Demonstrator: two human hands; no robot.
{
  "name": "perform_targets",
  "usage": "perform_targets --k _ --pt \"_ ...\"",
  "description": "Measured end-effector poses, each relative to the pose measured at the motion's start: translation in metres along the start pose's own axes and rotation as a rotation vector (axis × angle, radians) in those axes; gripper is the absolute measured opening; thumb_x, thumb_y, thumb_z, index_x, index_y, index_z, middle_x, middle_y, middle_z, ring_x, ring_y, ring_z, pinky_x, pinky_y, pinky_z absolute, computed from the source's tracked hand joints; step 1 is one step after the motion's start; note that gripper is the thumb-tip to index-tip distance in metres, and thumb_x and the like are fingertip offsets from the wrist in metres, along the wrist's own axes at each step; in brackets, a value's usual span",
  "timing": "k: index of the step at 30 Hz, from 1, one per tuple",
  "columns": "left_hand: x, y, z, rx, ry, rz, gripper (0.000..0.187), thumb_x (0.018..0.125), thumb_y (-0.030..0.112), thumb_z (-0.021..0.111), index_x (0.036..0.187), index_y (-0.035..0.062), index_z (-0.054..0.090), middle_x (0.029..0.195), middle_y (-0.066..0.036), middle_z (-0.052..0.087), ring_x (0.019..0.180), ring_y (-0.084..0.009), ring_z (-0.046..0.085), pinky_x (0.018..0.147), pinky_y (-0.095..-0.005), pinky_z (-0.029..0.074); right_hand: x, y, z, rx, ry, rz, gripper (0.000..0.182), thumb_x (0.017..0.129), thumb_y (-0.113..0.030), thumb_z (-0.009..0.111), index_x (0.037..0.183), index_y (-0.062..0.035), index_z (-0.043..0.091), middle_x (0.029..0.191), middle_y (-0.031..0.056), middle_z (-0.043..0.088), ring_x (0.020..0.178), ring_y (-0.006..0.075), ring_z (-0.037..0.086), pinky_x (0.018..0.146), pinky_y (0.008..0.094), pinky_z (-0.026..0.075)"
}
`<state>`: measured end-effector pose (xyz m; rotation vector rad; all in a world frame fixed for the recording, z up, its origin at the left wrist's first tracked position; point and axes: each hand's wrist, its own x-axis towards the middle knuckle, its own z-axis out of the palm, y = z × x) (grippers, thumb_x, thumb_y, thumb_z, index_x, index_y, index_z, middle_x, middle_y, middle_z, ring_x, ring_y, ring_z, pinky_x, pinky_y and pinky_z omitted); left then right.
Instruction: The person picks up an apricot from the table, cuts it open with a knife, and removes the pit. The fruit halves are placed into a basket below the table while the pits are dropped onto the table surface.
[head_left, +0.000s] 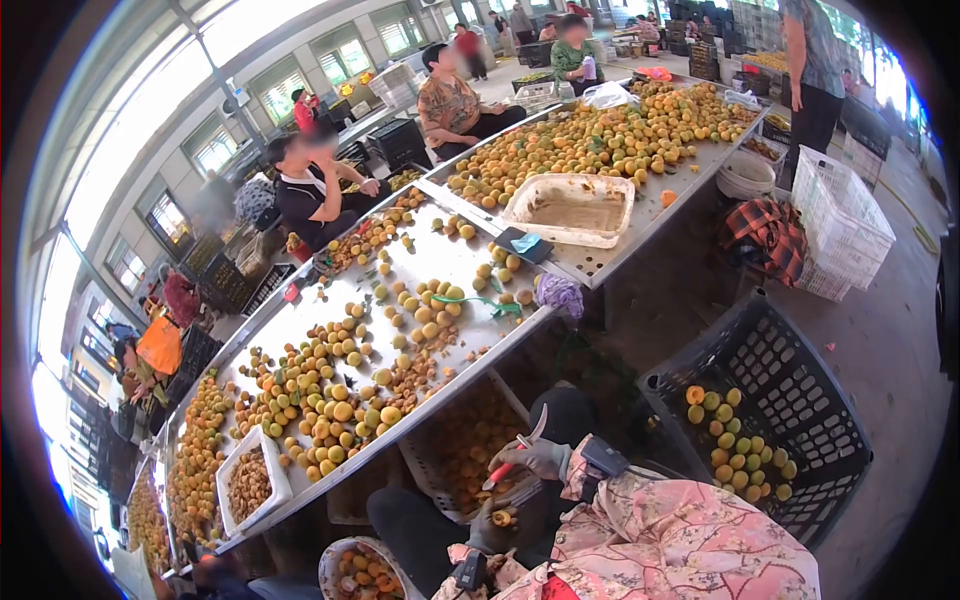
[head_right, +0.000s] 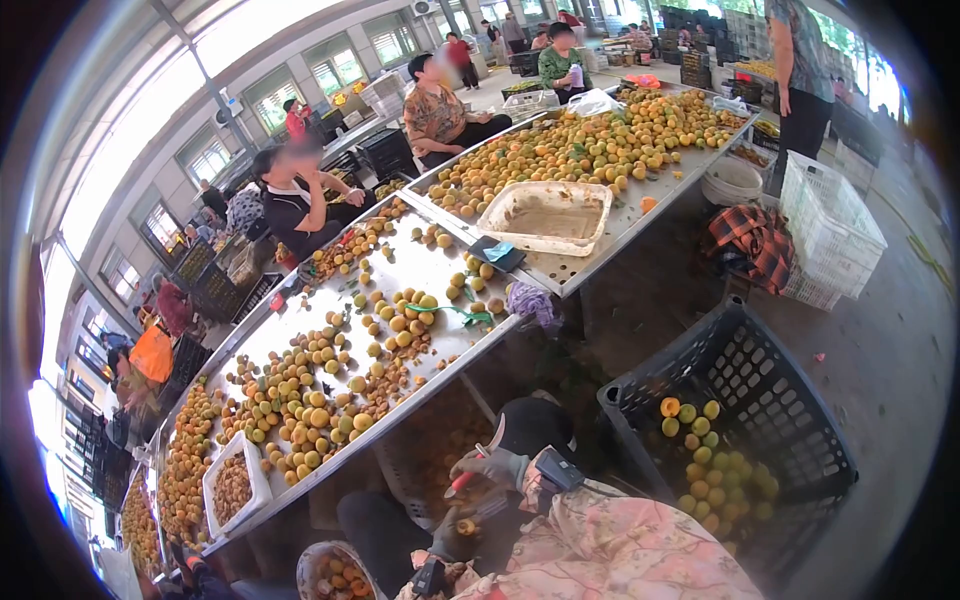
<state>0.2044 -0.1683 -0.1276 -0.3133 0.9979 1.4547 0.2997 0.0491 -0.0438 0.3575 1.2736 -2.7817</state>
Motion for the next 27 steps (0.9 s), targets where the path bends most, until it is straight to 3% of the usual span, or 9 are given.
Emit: perform_targets --k 8,10,13,27 --pt "-0.008 0.000 0.008 0.034 0.016 0.014 0.042 0.094 0.048 0.041 0.105 0.0093 0.054 0.081 -0.011 0.063 0.062 -0.0226 0.054 0.056 -0.0345 0.042 0.001 0.002 -0.002 0.019 -0.010 0.034 0.031 0.093 -0.028 0.053 0.105 -0.0003 0.063 0.103 0.0145 0.065 0.094 0.0223 0.063 0.087 0.0336 0.051" --pt "-0.008 -0.001 0.006 0.102 -0.001 0.045 0.044 0.092 0.047 0.044 0.112 0.0083 0.051 0.089 -0.009 0.057 0.069 -0.0211 0.052 0.061 -0.0338 0.043 0.001 0.002 -0.001 -0.001 -0.008 0.026 0.032 0.093 -0.028 0.054 0.105 -0.0004 0.063 0.103 0.0143 0.065 0.094 0.0221 0.063 0.087 0.0335 0.050" --pt "-0.003 0.000 0.003 0.017 -0.005 0.006 0.043 0.094 0.049 0.041 0.104 0.0098 0.054 0.082 -0.011 0.063 0.062 -0.0232 0.056 0.057 -0.0354 0.043 0.000 0.001 0.000 -0.001 0.001 0.022 0.032 0.093 -0.028 0.054 0.105 0.0003 0.063 0.103 0.0148 0.064 0.094 0.0228 0.063 0.087 0.0340 0.051" --pt "0.000 0.001 -0.001 0.081 -0.004 0.016 0.045 0.094 0.050 0.039 0.107 0.0088 0.052 0.083 -0.012 0.064 0.064 -0.0234 0.056 0.059 -0.0363 0.044 0.000 0.000 0.000 -0.014 -0.008 0.016 0.031 0.093 -0.026 0.054 0.105 0.0024 0.062 0.104 0.0173 0.064 0.094 0.0259 0.063 0.085 0.0352 0.053"
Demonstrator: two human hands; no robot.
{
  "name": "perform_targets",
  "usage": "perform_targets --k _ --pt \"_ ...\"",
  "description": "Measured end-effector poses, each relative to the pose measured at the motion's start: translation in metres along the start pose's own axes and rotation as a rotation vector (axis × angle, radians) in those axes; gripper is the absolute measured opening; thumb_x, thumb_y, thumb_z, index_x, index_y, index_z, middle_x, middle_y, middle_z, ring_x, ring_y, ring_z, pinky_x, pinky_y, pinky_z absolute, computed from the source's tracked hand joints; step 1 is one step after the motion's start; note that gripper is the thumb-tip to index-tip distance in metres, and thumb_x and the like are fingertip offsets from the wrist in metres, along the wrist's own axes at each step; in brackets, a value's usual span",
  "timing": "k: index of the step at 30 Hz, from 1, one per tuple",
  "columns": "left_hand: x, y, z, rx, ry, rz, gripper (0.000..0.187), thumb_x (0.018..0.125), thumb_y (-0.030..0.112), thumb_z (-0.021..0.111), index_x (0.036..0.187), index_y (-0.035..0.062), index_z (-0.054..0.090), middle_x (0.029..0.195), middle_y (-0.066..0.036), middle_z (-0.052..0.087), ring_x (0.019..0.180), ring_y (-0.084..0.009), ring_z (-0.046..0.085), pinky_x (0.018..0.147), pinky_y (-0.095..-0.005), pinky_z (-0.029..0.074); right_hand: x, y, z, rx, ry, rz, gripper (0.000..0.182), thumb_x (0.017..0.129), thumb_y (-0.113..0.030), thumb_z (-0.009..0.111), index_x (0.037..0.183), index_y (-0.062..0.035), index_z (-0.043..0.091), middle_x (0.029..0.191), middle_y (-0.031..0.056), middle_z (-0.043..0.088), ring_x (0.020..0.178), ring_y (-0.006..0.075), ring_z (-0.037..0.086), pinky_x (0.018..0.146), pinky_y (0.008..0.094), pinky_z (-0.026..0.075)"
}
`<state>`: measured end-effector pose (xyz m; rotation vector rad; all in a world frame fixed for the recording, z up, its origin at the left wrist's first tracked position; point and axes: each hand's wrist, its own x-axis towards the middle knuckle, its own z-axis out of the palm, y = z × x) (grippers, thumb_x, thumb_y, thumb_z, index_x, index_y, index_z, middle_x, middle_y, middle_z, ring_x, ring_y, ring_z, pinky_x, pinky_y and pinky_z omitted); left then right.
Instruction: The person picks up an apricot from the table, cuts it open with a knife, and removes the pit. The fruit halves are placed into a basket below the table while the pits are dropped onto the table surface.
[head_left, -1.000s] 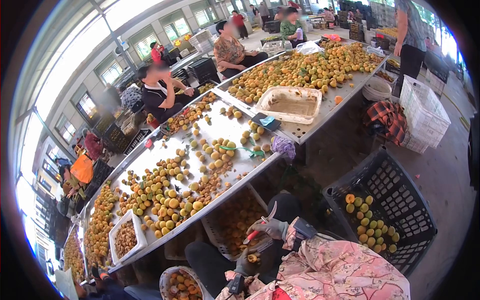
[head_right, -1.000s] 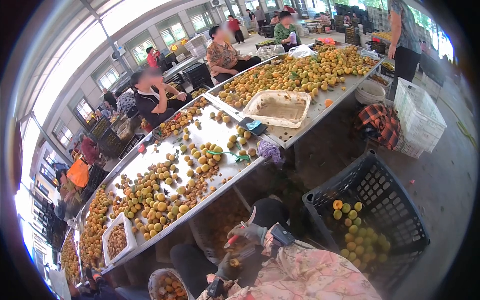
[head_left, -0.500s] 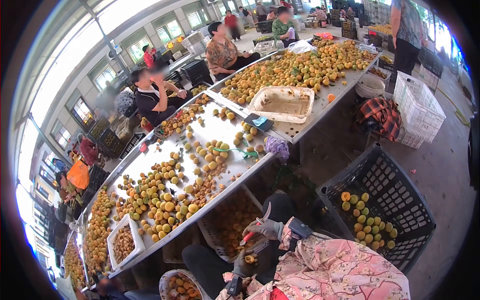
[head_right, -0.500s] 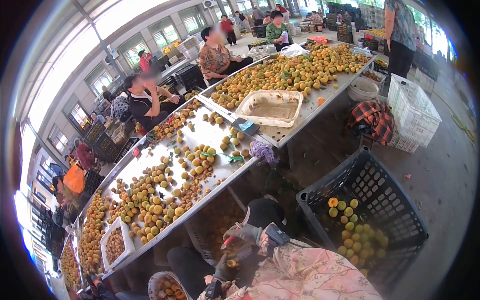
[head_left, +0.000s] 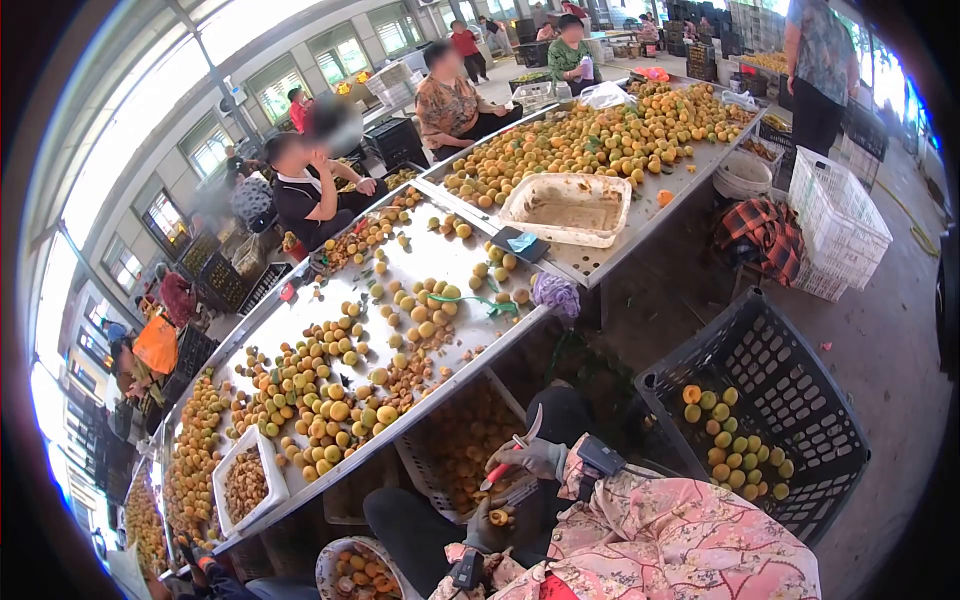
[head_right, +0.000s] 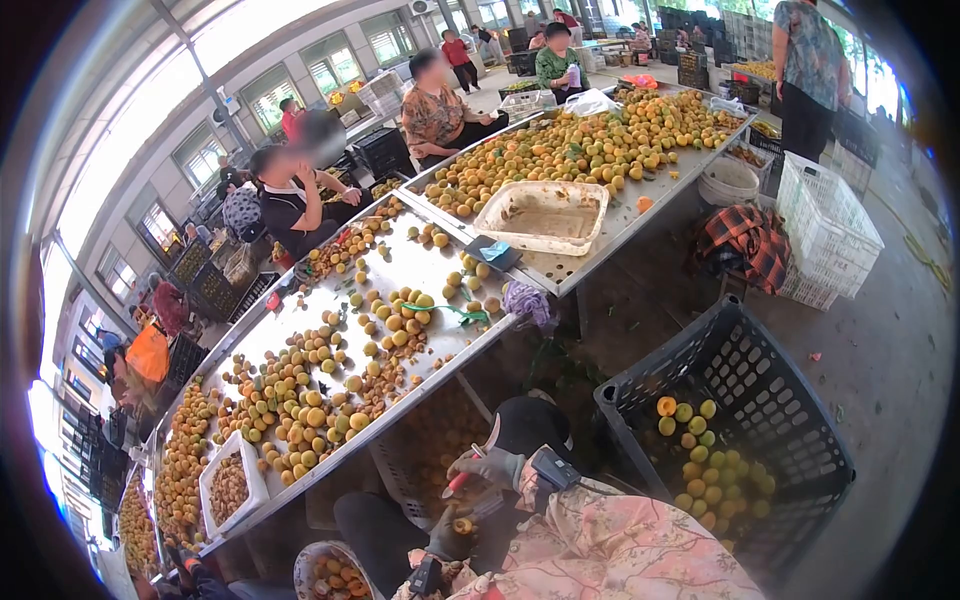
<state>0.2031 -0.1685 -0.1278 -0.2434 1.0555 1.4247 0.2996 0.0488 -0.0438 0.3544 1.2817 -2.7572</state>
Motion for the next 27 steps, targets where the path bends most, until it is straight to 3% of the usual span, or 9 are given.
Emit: perform_targets --k 7,11,23,25,27 --pt "0.000 0.003 -0.004 -0.065 -0.077 -0.053 0.044 0.095 0.048 0.039 0.107 0.0083 0.052 0.086 -0.013 0.064 0.064 -0.0239 0.058 0.058 -0.0358 0.045 -0.001 -0.003 0.003 -0.023 0.003 -0.008 0.032 0.093 -0.026 0.054 0.105 0.0028 0.062 0.104 0.0180 0.063 0.095 0.0265 0.063 0.088 0.0363 0.052" --pt "-0.006 0.001 0.005 -0.071 -0.017 -0.025 0.042 0.095 0.047 0.040 0.108 0.0087 0.052 0.086 -0.014 0.064 0.063 -0.0239 0.057 0.058 -0.0354 0.045 -0.005 -0.008 0.008 -0.011 0.003 0.006 0.031 0.094 -0.025 0.053 0.105 0.0023 0.062 0.104 0.0181 0.063 0.096 0.0269 0.063 0.088 0.0355 0.052" --pt "-0.017 0.006 0.021 0.105 0.060 0.098 0.047 0.094 0.050 0.039 0.110 0.0083 0.052 0.085 -0.012 0.064 0.059 -0.0192 0.051 0.057 -0.0320 0.042 -0.004 -0.006 0.006 0.010 0.024 0.011 0.028 0.094 -0.020 0.052 0.105 0.0036 0.063 0.104 0.0154 0.065 0.094 0.0230 0.064 0.089 0.0322 0.049" --pt "-0.021 0.010 0.024 0.235 0.002 0.251 0.048 0.095 0.049 0.038 0.111 0.0063 0.052 0.084 -0.011 0.064 0.057 -0.0182 0.051 0.056 -0.0307 0.043 -0.003 -0.005 0.005 -0.028 0.014 -0.008 0.028 0.094 -0.020 0.052 0.105 0.0033 0.064 0.104 0.0155 0.065 0.093 0.0227 0.064 0.089 0.0323 0.049" --pt "-0.016 0.014 0.020 0.084 -0.017 0.222 0.048 0.095 0.047 0.038 0.111 0.0050 0.053 0.083 -0.011 0.064 0.057 -0.0182 0.051 0.055 -0.0305 0.043 -0.002 -0.006 0.004 -0.067 0.008 -0.028 0.028 0.094 -0.020 0.053 0.105 0.0031 0.064 0.104 0.0157 0.065 0.092 0.0224 0.064 0.089 0.0324 0.050"
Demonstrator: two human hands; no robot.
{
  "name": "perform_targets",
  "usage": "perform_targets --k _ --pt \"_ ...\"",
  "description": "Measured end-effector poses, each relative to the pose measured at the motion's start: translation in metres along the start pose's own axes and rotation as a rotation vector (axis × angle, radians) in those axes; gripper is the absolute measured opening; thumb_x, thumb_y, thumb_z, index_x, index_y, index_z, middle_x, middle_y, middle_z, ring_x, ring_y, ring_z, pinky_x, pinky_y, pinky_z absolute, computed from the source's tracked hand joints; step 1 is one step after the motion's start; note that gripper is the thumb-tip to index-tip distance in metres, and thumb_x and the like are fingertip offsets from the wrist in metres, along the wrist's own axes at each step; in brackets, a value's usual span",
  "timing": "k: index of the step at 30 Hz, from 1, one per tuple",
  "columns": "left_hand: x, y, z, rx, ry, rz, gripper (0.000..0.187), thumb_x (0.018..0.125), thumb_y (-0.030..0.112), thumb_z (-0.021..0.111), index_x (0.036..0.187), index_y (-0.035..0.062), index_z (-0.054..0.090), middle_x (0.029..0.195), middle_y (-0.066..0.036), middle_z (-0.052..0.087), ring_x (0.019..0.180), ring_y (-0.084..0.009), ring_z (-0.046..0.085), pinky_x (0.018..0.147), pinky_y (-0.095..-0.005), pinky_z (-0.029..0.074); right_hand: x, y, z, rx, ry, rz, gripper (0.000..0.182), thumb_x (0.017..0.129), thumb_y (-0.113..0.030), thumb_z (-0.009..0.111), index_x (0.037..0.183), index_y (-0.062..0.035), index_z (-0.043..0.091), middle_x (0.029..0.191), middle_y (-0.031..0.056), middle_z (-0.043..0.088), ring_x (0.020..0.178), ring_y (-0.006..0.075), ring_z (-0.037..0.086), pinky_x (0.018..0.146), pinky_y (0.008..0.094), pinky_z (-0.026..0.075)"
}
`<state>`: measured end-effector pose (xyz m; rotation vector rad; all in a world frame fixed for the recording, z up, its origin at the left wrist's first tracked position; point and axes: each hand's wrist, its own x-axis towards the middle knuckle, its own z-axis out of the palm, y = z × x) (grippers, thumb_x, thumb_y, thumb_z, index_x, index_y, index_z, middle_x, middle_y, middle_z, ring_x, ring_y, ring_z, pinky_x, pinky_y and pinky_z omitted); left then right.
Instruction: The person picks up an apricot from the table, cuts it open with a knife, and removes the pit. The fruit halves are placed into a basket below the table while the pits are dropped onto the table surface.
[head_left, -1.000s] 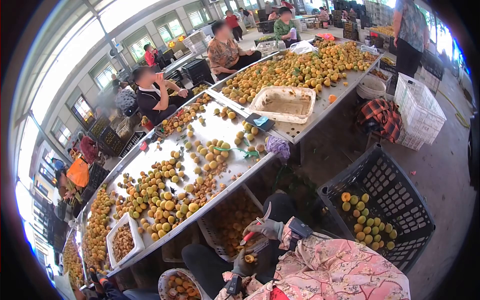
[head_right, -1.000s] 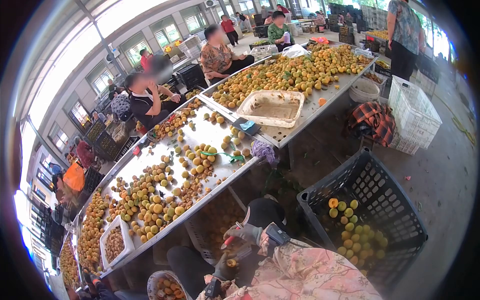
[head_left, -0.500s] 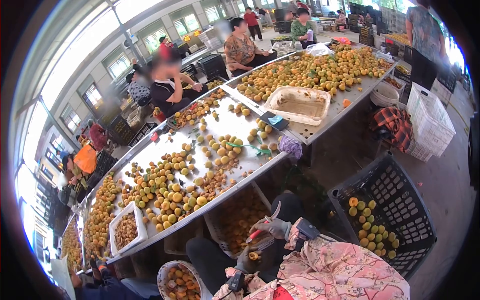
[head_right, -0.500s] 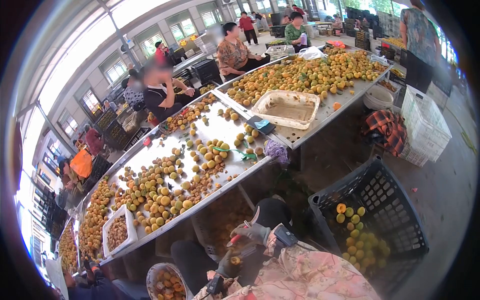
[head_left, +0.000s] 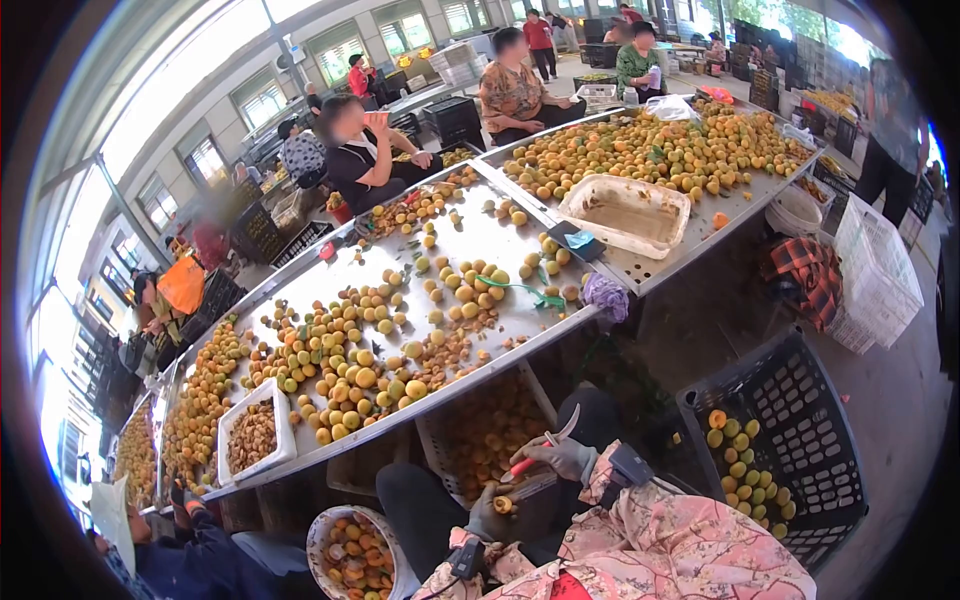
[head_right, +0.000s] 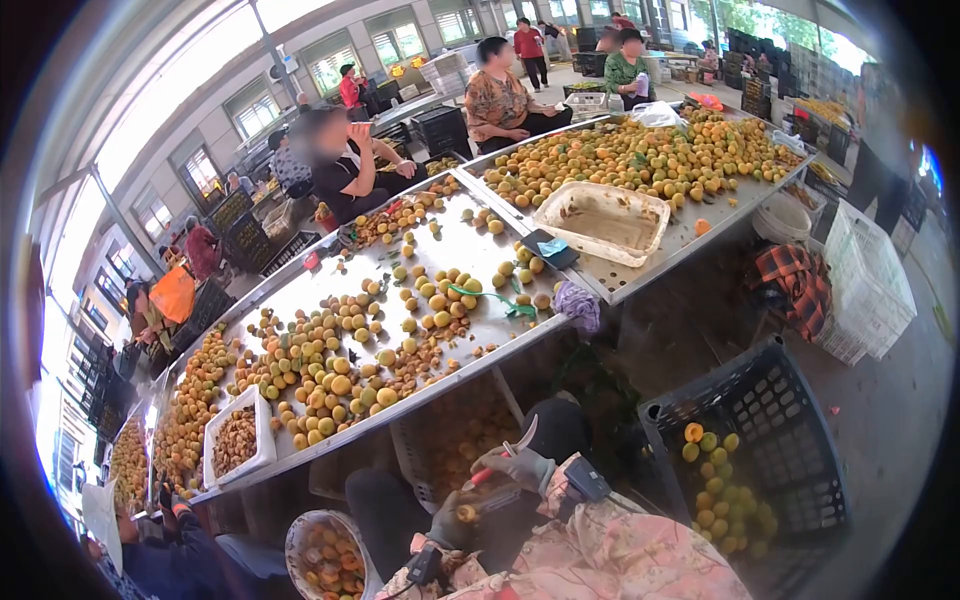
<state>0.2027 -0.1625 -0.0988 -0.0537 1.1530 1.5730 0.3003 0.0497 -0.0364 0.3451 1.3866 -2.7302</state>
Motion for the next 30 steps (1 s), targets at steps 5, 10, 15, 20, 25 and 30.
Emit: perform_targets --k 5,10,15,20,25,30 --pt "0.000 0.050 0.014 -0.099 0.077 0.108 0.046 0.096 0.044 0.039 0.108 0.0025 0.055 0.081 -0.010 0.064 0.060 -0.0194 0.058 0.057 -0.0319 0.048 0.000 -0.029 0.013 0.065 0.100 0.032 0.031 0.095 -0.024 0.049 0.110 0.0016 0.060 0.105 0.0157 0.065 0.091 0.0230 0.065 0.086 0.0361 0.051" --pt "0.011 0.150 0.043 -0.101 0.095 0.367 0.041 0.096 0.041 0.044 0.107 0.0025 0.055 0.080 -0.008 0.063 0.061 -0.0158 0.057 0.051 -0.0272 0.047 0.031 -0.101 0.039 -0.044 0.155 -0.345 0.035 0.097 -0.030 0.046 0.111 -0.0003 0.056 0.110 0.0152 0.062 0.110 0.0309 0.058 0.093 0.0384 0.048" --pt "0.057 0.223 0.045 -0.262 -0.068 0.472 0.028 0.097 0.030 0.044 0.109 0.0068 0.053 0.089 -0.008 0.062 0.074 -0.0186 0.062 0.063 -0.0316 0.054 0.094 -0.146 0.056 -0.056 0.284 -0.443 0.023 0.096 -0.014 0.045 0.105 0.0027 0.058 0.105 0.0137 0.062 0.102 0.0229 0.061 0.085 0.0371 0.055" --pt "0.112 0.252 0.033 -0.355 0.023 0.476 0.025 0.096 0.021 0.041 0.113 0.0059 0.051 0.090 -0.009 0.061 0.083 -0.0194 0.063 0.069 -0.0331 0.056 0.168 -0.148 0.035 -0.392 0.248 -0.498 0.021 0.094 -0.011 0.050 0.106 0.0028 0.060 0.104 0.0107 0.064 0.097 0.0173 0.061 0.086 0.0305 0.050" --pt "0.136 0.264 0.038 -0.238 0.172 0.448 0.031 0.098 0.026 0.037 0.110 0.0030 0.054 0.087 -0.006 0.060 0.079 -0.0121 0.059 0.054 -0.0222 0.053 0.209 -0.136 0.023 -0.510 0.224 -0.488 0.019 0.092 -0.008 0.051 0.103 0.0034 0.061 0.104 0.0130 0.064 0.095 0.0167 0.060 0.088 0.0302 0.046" --pt "0.165 0.267 0.037 0.369 0.429 0.688 0.037 0.101 0.026 0.032 0.105 0.0017 0.060 0.092 -0.002 0.059 0.071 -0.0049 0.047 0.067 -0.0197 0.044 0.226 -0.141 0.014 -0.561 0.194 -0.470 0.017 0.089 -0.004 0.053 0.102 0.0048 0.060 0.107 0.0148 0.063 0.099 0.0192 0.060 0.089 0.0304 0.046"
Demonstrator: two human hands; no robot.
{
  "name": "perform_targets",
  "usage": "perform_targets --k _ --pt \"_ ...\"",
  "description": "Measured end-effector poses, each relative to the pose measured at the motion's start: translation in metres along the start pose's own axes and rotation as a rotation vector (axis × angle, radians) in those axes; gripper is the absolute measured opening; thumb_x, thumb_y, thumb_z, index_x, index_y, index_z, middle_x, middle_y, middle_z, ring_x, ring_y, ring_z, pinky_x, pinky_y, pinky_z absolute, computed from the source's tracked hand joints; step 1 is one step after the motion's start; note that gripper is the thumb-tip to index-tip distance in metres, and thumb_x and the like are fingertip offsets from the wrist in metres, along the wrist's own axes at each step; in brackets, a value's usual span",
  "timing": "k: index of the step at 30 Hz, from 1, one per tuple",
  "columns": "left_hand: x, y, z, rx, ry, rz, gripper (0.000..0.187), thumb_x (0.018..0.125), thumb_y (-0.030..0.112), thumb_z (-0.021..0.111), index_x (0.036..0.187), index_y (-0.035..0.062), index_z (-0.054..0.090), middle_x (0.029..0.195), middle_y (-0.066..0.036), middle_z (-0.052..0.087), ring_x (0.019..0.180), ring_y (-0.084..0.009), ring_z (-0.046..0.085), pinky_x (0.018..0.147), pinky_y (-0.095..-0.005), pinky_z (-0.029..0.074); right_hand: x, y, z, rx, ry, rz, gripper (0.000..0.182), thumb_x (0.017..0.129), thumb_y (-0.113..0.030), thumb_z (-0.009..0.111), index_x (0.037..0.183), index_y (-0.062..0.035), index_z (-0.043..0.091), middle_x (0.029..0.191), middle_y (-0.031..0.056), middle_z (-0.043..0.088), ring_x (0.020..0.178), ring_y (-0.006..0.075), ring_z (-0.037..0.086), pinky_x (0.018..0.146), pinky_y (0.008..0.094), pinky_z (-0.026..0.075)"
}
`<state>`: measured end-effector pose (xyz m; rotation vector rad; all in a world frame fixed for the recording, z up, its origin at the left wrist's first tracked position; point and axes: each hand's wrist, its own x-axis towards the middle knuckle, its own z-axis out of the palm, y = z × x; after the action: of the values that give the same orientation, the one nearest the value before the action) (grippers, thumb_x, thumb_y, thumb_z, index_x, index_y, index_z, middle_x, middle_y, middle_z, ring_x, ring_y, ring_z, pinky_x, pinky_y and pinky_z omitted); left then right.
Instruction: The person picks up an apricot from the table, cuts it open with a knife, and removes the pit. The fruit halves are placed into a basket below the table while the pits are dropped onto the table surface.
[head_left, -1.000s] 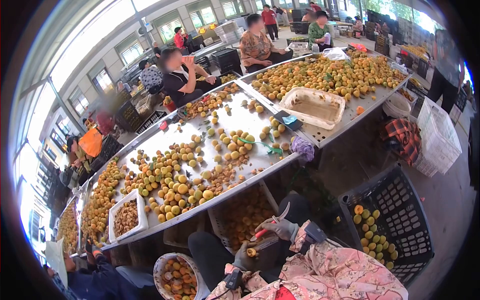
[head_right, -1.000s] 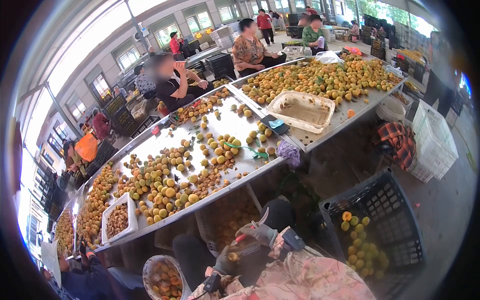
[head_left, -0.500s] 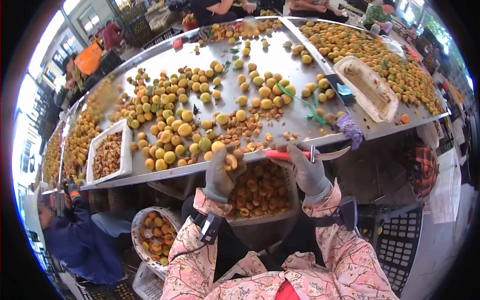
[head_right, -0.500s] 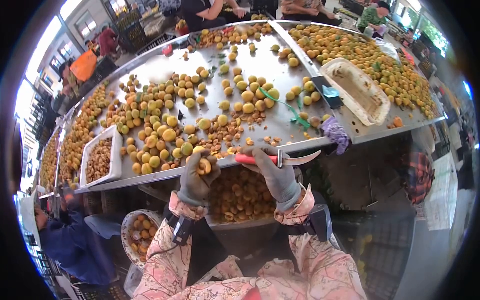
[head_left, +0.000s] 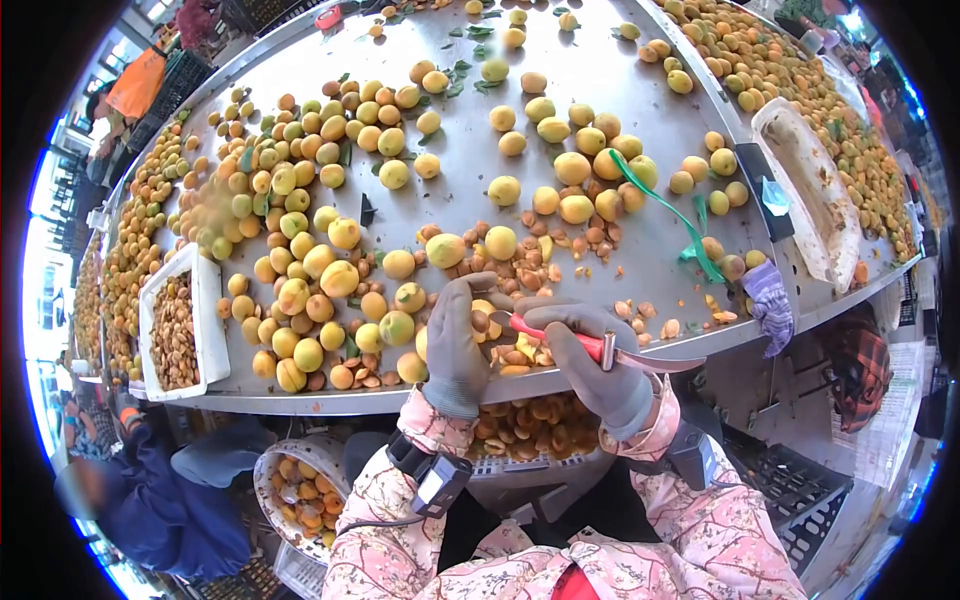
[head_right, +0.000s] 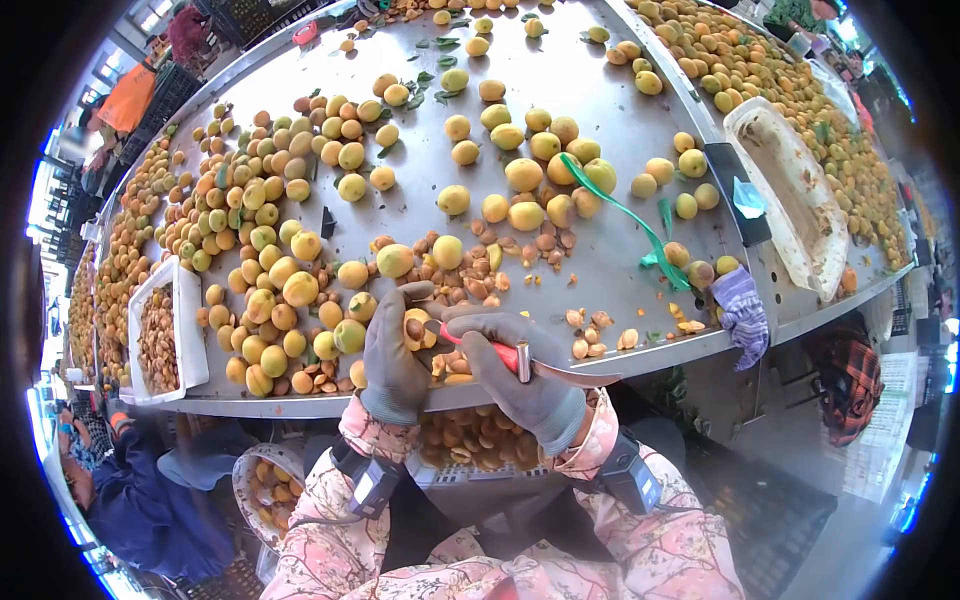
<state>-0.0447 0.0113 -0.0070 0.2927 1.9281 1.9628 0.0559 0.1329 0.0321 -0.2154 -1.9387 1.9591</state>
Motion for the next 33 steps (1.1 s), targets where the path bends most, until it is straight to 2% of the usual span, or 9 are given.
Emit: perform_targets --k 2,10,12,15,21,24,28,30,33 --pt "0.001 -0.001 -0.002 0.043 0.012 -0.041 0.036 0.100 0.027 0.035 0.105 0.0022 0.061 0.093 0.000 0.059 0.066 -0.0044 0.040 0.062 -0.0189 0.039 0.005 0.003 0.001 -0.002 -0.006 0.004 0.018 0.089 -0.004 0.053 0.102 0.0049 0.061 0.107 0.0148 0.063 0.099 0.0188 0.060 0.089 0.0304 0.047" --pt "0.012 -0.006 -0.002 0.019 0.015 -0.060 0.037 0.100 0.030 0.037 0.102 0.0019 0.061 0.092 0.000 0.060 0.070 -0.0039 0.042 0.065 -0.0197 0.039 0.008 0.012 0.005 0.078 0.037 0.107 0.020 0.092 -0.004 0.049 0.105 0.0052 0.059 0.111 0.0135 0.062 0.103 0.0174 0.058 0.089 0.0293 0.047" --pt "0.013 -0.005 -0.001 0.047 0.015 -0.077 0.037 0.100 0.030 0.038 0.102 0.0020 0.061 0.092 -0.001 0.061 0.071 -0.0040 0.042 0.066 -0.0202 0.039 0.008 0.012 0.009 0.373 0.094 0.237 0.021 0.094 -0.006 0.045 0.106 0.0053 0.058 0.112 0.0135 0.062 0.105 0.0187 0.058 0.091 0.0303 0.047" --pt "0.016 -0.009 0.001 -0.062 0.052 -0.009 0.036 0.100 0.030 0.037 0.101 0.0020 0.061 0.093 -0.001 0.061 0.074 -0.0052 0.044 0.069 -0.0207 0.040 0.006 0.027 0.016 0.395 0.137 0.258 0.022 0.095 -0.008 0.044 0.106 0.0048 0.058 0.112 0.0142 0.061 0.107 0.0197 0.057 0.092 0.0311 0.047" --pt "0.020 -0.009 -0.007 0.070 0.043 -0.082 0.038 0.100 0.031 0.037 0.101 0.0011 0.060 0.089 -0.003 0.059 0.079 -0.0072 0.050 0.071 -0.0216 0.042 0.009 0.039 0.017 0.209 0.067 0.077 0.023 0.095 -0.009 0.044 0.109 0.0032 0.057 0.113 0.0144 0.061 0.106 0.0196 0.058 0.090 0.0300 0.048" --pt "0.021 -0.010 -0.002 0.049 -0.012 0.030 0.039 0.100 0.033 0.037 0.100 0.0015 0.060 0.086 -0.002 0.058 0.075 -0.0044 0.048 0.065 -0.0206 0.042 0.008 0.036 0.013 0.167 0.006 0.102 0.023 0.096 -0.010 0.044 0.110 0.0038 0.056 0.114 0.0145 0.059 0.108 0.0193 0.056 0.091 0.0303 0.048" --pt "0.018 0.003 0.000 -0.157 -0.027 -0.204 0.038 0.099 0.034 0.038 0.099 0.0029 0.059 0.079 -0.002 0.057 0.058 -0.0038 0.049 0.049 -0.0190 0.041 0.009 0.031 0.014 0.338 0.056 0.160 0.023 0.096 -0.010 0.045 0.110 0.0046 0.056 0.115 0.0148 0.059 0.109 0.0193 0.056 0.092 0.0305 0.048" --pt "0.019 0.004 0.001 -0.258 -0.020 -0.265 0.037 0.099 0.034 0.038 0.099 0.0032 0.058 0.077 -0.002 0.057 0.052 -0.0045 0.048 0.044 -0.0185 0.040 0.008 0.032 0.014 0.606 0.136 0.346 0.023 0.095 -0.010 0.046 0.110 0.0049 0.055 0.116 0.0152 0.058 0.110 0.0193 0.055 0.093 0.0305 0.049" --pt "0.020 0.001 0.002 -0.410 -0.011 -0.368 0.037 0.099 0.036 0.037 0.100 0.0038 0.056 0.070 -0.003 0.056 0.044 -0.0062 0.047 0.040 -0.0188 0.039 0.009 0.032 0.018 0.413 0.121 0.285 0.023 0.095 -0.011 0.046 0.109 0.0047 0.056 0.118 0.0156 0.058 0.111 0.0199 0.055 0.093 0.0310 0.047"
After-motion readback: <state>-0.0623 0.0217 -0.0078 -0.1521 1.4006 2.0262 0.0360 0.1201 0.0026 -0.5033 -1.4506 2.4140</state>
